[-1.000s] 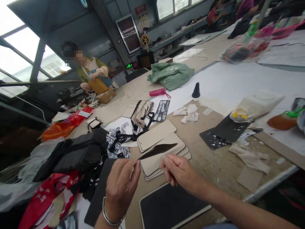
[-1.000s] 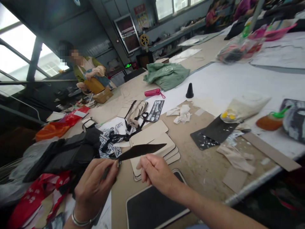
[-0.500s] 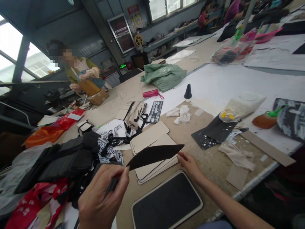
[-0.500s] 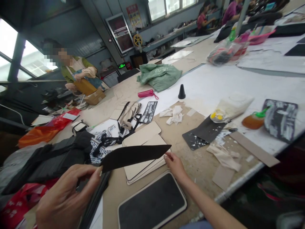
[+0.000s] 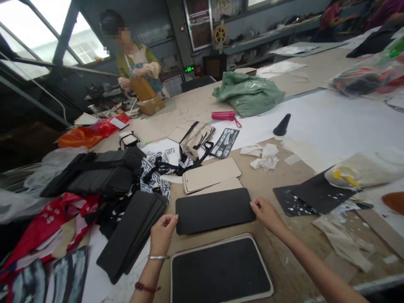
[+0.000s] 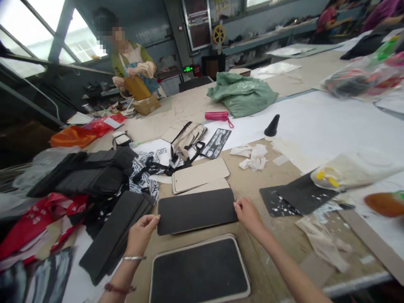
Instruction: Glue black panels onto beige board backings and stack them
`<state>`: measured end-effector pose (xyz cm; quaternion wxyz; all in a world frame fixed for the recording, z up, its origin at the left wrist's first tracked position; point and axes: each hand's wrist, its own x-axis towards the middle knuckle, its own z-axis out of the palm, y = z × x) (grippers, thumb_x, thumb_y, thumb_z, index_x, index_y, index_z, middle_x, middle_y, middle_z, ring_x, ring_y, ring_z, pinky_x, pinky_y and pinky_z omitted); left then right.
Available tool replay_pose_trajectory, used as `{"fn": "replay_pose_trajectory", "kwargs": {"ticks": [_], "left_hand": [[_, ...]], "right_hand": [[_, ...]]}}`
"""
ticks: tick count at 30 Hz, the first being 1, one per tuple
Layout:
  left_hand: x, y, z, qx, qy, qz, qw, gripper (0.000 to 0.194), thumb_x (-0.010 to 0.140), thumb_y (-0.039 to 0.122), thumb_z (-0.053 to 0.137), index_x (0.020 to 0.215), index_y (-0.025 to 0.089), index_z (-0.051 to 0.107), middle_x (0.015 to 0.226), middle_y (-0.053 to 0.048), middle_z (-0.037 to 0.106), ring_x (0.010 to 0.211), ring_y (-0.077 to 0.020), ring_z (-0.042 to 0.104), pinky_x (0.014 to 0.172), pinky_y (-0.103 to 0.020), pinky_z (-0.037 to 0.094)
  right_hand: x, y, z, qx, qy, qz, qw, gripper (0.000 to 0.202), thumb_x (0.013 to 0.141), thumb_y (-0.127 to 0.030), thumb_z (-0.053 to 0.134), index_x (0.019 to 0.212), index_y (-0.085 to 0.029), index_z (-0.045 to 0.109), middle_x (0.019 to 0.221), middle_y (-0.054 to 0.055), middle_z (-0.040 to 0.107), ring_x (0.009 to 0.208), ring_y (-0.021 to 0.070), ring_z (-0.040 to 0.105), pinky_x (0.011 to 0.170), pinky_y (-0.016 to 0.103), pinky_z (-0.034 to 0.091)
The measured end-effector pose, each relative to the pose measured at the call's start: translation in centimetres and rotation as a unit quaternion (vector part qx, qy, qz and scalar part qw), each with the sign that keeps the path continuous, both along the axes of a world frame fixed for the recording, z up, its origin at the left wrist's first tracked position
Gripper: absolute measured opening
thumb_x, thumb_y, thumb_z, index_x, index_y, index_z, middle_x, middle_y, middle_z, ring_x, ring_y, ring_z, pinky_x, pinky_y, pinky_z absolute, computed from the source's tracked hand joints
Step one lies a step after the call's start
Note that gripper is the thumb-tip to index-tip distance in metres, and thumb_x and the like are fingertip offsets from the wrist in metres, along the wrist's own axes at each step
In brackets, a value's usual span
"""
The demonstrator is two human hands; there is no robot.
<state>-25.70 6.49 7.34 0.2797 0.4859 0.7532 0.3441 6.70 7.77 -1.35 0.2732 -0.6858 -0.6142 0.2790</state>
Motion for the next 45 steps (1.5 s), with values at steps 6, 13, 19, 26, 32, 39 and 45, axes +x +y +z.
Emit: {"fn": "replay_pose_trajectory", "kwargs": {"ticks": [6, 13, 19, 26, 32, 39, 45], "left_hand": [[-0.4, 1.8, -6.0, -0.058, -0.073, 0.076, 0.993, 0.032, 0.052, 0.047, 0.055, 0.048, 0.015, 0.051, 0.044, 0.004, 0.044, 0.046, -0.0093, 0.039, 0.048, -0.022, 0.033], [-0.1, 3.0, -9.9, -0.106, -0.069, 0.117, 0.985, 0.024, 0.056, 0.039, 0.052, 0.048, 0.016, 0.051, 0.044, 0.004, 0.045, 0.046, -0.0095, 0.04, 0.047, -0.022, 0.031], [0.3, 3.4, -10.2, -0.123, -0.033, 0.122, 0.984, 0.023, 0.059, 0.036, 0.052, 0.047, 0.017, 0.052, 0.043, 0.005, 0.045, 0.048, -0.0104, 0.043, 0.049, -0.022, 0.028], [0.4, 3.5, -10.7, -0.135, -0.019, 0.126, 0.983, 0.022, 0.062, 0.034, 0.051, 0.049, 0.017, 0.053, 0.044, 0.005, 0.048, 0.048, -0.0105, 0.045, 0.05, -0.021, 0.03], [0.3, 3.4, -10.4, -0.138, -0.019, 0.127, 0.982, 0.022, 0.06, 0.036, 0.052, 0.049, 0.017, 0.053, 0.045, 0.004, 0.049, 0.05, -0.0115, 0.046, 0.051, -0.022, 0.03], [0.0, 3.6, -10.4, -0.153, -0.015, 0.119, 0.981, 0.022, 0.059, 0.037, 0.052, 0.051, 0.017, 0.055, 0.046, 0.004, 0.048, 0.051, -0.0125, 0.045, 0.052, -0.022, 0.03], [0.2, 3.7, -10.3, -0.162, 0.004, 0.12, 0.979, 0.022, 0.061, 0.036, 0.052, 0.05, 0.017, 0.055, 0.044, 0.004, 0.047, 0.051, -0.0125, 0.046, 0.052, -0.022, 0.03]], "right_hand": [[-0.3, 5.6, -1.0, 0.0, -0.126, 0.058, 0.99, 0.016, 0.074, -0.028, 0.038, 0.06, -0.021, 0.04, 0.067, 0.006, 0.051, 0.069, 0.0183, 0.047, 0.065, 0.029, 0.036], [0.1, 8.4, -2.9, -0.037, -0.177, 0.084, 0.98, 0.021, 0.075, -0.032, 0.039, 0.056, -0.022, 0.041, 0.061, 0.006, 0.052, 0.064, 0.0189, 0.048, 0.06, 0.03, 0.034], [0.2, 8.6, -3.0, -0.048, -0.187, 0.08, 0.978, 0.022, 0.072, -0.035, 0.04, 0.054, -0.023, 0.04, 0.059, 0.006, 0.052, 0.063, 0.02, 0.048, 0.06, 0.03, 0.033], [0.3, 8.4, -3.3, -0.032, -0.196, 0.095, 0.976, 0.023, 0.074, -0.036, 0.039, 0.054, -0.023, 0.039, 0.057, 0.006, 0.05, 0.064, 0.0206, 0.047, 0.061, 0.031, 0.034], [-0.2, 7.8, -3.2, -0.003, -0.22, 0.097, 0.971, 0.018, 0.076, -0.031, 0.04, 0.06, -0.022, 0.04, 0.066, 0.007, 0.049, 0.069, 0.0194, 0.046, 0.066, 0.031, 0.035], [-0.6, 7.9, -3.3, -0.027, -0.225, 0.087, 0.97, 0.018, 0.077, -0.026, 0.041, 0.06, -0.022, 0.038, 0.064, 0.005, 0.049, 0.067, 0.0179, 0.045, 0.065, 0.028, 0.034], [-0.6, 8.2, -3.7, -0.031, -0.228, 0.086, 0.969, 0.018, 0.076, -0.025, 0.043, 0.059, -0.021, 0.039, 0.064, 0.005, 0.048, 0.068, 0.0178, 0.045, 0.064, 0.027, 0.034]]}}
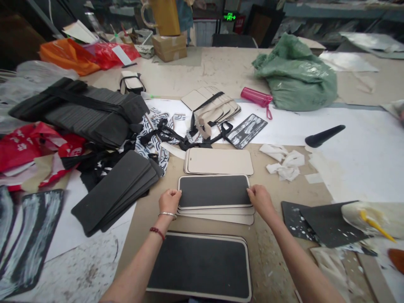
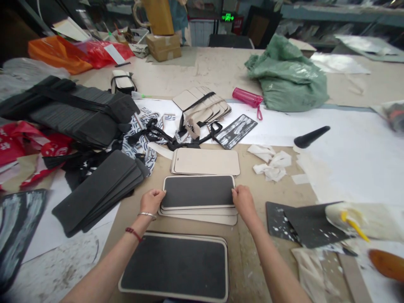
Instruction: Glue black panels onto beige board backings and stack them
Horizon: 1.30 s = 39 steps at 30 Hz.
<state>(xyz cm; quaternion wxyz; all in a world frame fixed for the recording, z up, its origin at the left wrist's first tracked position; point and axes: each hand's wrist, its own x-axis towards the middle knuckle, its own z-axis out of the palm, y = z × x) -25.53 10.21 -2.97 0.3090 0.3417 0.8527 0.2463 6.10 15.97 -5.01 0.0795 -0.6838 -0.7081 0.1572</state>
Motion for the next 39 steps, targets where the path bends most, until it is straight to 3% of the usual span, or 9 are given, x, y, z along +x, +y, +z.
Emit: {"fn": "replay_pose_trajectory", "kwargs": {"ticks": [17, 21, 25, 30, 39], "left_hand": [[0.2, 0.1, -1.3, 0.022, 0.0, 0.028, 0.999, 0.016, 0.064, 0.025, 0.055, 0.05, 0.017, 0.052, 0.047, 0.004, 0.05, 0.048, -0.0109, 0.047, 0.051, -0.022, 0.033], [0.2, 0.1, -1.9, 0.045, 0.01, 0.033, 0.998, 0.005, 0.064, 0.022, 0.056, 0.065, 0.017, 0.055, 0.051, 0.005, 0.048, 0.05, -0.0106, 0.046, 0.053, -0.022, 0.034], [0.0, 0.1, -2.4, 0.069, 0.006, 0.011, 0.998, 0.019, 0.065, 0.019, 0.056, 0.083, 0.017, 0.058, 0.051, 0.007, 0.044, 0.052, -0.0109, 0.046, 0.056, -0.022, 0.037], [-0.3, 0.1, -2.3, 0.085, 0.01, -0.016, 0.996, 0.023, 0.066, 0.015, 0.055, 0.088, 0.017, 0.061, 0.053, 0.005, 0.044, 0.059, -0.0124, 0.048, 0.064, -0.024, 0.04], [0.1, 0.2, -1.9, 0.106, 0.025, -0.016, 0.994, 0.017, 0.065, 0.009, 0.053, 0.081, 0.016, 0.053, 0.075, 0.001, 0.046, 0.064, -0.01, 0.047, 0.071, -0.026, 0.042]], "right_hand": [[0.0, 1.0, 0.0, -0.047, -0.008, -0.023, 0.999, 0.022, 0.071, -0.028, 0.046, 0.052, -0.021, 0.039, 0.052, 0.002, 0.046, 0.051, 0.0147, 0.041, 0.052, 0.027, 0.029], [-0.2, 1.1, 0.4, -0.066, -0.019, -0.029, 0.997, 0.022, 0.072, -0.028, 0.047, 0.051, -0.021, 0.041, 0.052, 0.003, 0.047, 0.05, 0.0151, 0.042, 0.051, 0.027, 0.029], [-0.2, 0.9, 0.2, -0.039, 0.0, -0.066, 0.997, 0.013, 0.07, -0.028, 0.05, 0.065, -0.017, 0.052, 0.06, 0.006, 0.053, 0.058, 0.0178, 0.048, 0.054, 0.028, 0.034], [0.1, 0.6, -0.7, -0.014, 0.025, -0.046, 0.999, 0.026, 0.074, -0.026, 0.046, 0.093, -0.011, 0.057, 0.076, 0.011, 0.058, 0.074, 0.0224, 0.053, 0.065, 0.031, 0.04], [-0.3, 0.0, -1.7, 0.053, 0.069, -0.051, 0.995, 0.023, 0.073, -0.023, 0.045, 0.092, -0.013, 0.052, 0.083, 0.011, 0.055, 0.081, 0.0223, 0.05, 0.075, 0.034, 0.04]]}}
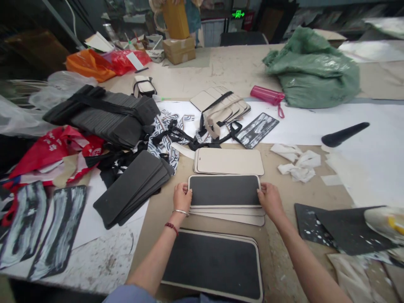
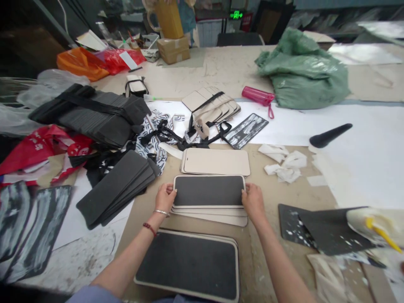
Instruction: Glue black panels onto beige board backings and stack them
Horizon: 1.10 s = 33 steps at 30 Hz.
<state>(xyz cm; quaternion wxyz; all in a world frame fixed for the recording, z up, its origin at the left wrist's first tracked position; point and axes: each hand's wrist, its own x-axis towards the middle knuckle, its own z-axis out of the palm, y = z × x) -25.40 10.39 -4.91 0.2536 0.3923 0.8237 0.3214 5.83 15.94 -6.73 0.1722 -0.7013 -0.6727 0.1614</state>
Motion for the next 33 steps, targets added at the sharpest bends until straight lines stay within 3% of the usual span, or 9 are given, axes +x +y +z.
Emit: {"fn": "replay_pose_trajectory", "kwargs": {"ticks": [7, 11, 14, 19, 23, 27, 33], "left_hand": [[-0.8, 1.1, -0.7, -0.041, -0.014, -0.008, 0.999, 0.016, 0.061, 0.009, 0.055, 0.065, 0.018, 0.043, 0.063, 0.005, 0.043, 0.059, -0.01, 0.045, 0.063, -0.025, 0.04], [-0.8, 1.2, 0.2, -0.032, -0.018, -0.037, 0.999, 0.018, 0.06, 0.008, 0.053, 0.062, 0.019, 0.039, 0.058, 0.007, 0.039, 0.056, -0.0092, 0.042, 0.06, -0.022, 0.037], [-0.5, 0.4, 1.3, 0.001, -0.026, -0.068, 0.997, 0.014, 0.064, 0.01, 0.049, 0.067, 0.02, 0.039, 0.061, 0.007, 0.042, 0.058, -0.0089, 0.043, 0.061, -0.021, 0.037], [-0.2, -0.7, 2.0, 0.072, -0.127, -0.075, 0.987, 0.009, 0.068, 0.017, 0.047, 0.072, 0.02, 0.04, 0.059, 0.006, 0.044, 0.056, -0.0084, 0.045, 0.057, -0.02, 0.037], [0.0, -0.5, 1.9, 0.056, -0.279, -0.035, 0.958, 0.018, 0.063, 0.022, 0.051, 0.079, 0.018, 0.045, 0.064, 0.003, 0.054, 0.062, -0.0107, 0.054, 0.064, -0.024, 0.044], [0.0, 0.1, 2.0, 0.035, -0.39, -0.005, 0.92, 0.026, 0.056, 0.022, 0.056, 0.081, 0.016, 0.05, 0.062, 0.001, 0.06, 0.065, -0.0141, 0.059, 0.069, -0.03, 0.048], [0.1, 0.0, 2.4, 0.038, -0.378, 0.015, 0.925, 0.022, 0.057, 0.019, 0.059, 0.077, 0.016, 0.052, 0.063, 0.0, 0.064, 0.067, -0.0159, 0.062, 0.068, -0.031, 0.05]], "right_hand": [[0.4, 0.9, 0.2, -0.027, 0.009, -0.009, 1.0, 0.01, 0.067, -0.024, 0.048, 0.075, -0.018, 0.045, 0.07, 0.004, 0.05, 0.067, 0.0181, 0.048, 0.065, 0.03, 0.038], [0.4, 0.7, 0.9, -0.043, 0.018, 0.013, 0.999, 0.008, 0.068, -0.024, 0.045, 0.071, -0.021, 0.038, 0.062, 0.0, 0.044, 0.058, 0.0157, 0.043, 0.057, 0.028, 0.034], [0.1, -0.4, 1.2, -0.004, 0.034, 0.035, 0.999, 0.004, 0.071, -0.024, 0.04, 0.073, -0.021, 0.038, 0.066, 0.001, 0.044, 0.062, 0.0162, 0.043, 0.06, 0.029, 0.035], [-0.1, -2.4, 1.2, 0.047, 0.032, 0.024, 0.998, 0.009, 0.075, -0.025, 0.037, 0.082, -0.02, 0.041, 0.076, 0.007, 0.049, 0.071, 0.0194, 0.047, 0.068, 0.032, 0.038], [-0.5, -3.0, 1.7, 0.074, -0.005, 0.029, 0.997, 0.015, 0.079, -0.025, 0.033, 0.089, -0.018, 0.043, 0.082, 0.01, 0.052, 0.077, 0.022, 0.051, 0.071, 0.033, 0.039], [-1.2, -3.2, 3.3, 0.081, -0.003, 0.055, 0.995, 0.018, 0.082, -0.025, 0.03, 0.094, -0.018, 0.041, 0.09, 0.011, 0.054, 0.08, 0.0213, 0.053, 0.068, 0.031, 0.039], [-2.0, -3.1, 7.2, 0.04, 0.006, 0.069, 0.997, 0.018, 0.079, -0.027, 0.034, 0.093, -0.02, 0.043, 0.087, 0.01, 0.056, 0.072, 0.0208, 0.054, 0.064, 0.03, 0.038]]}}
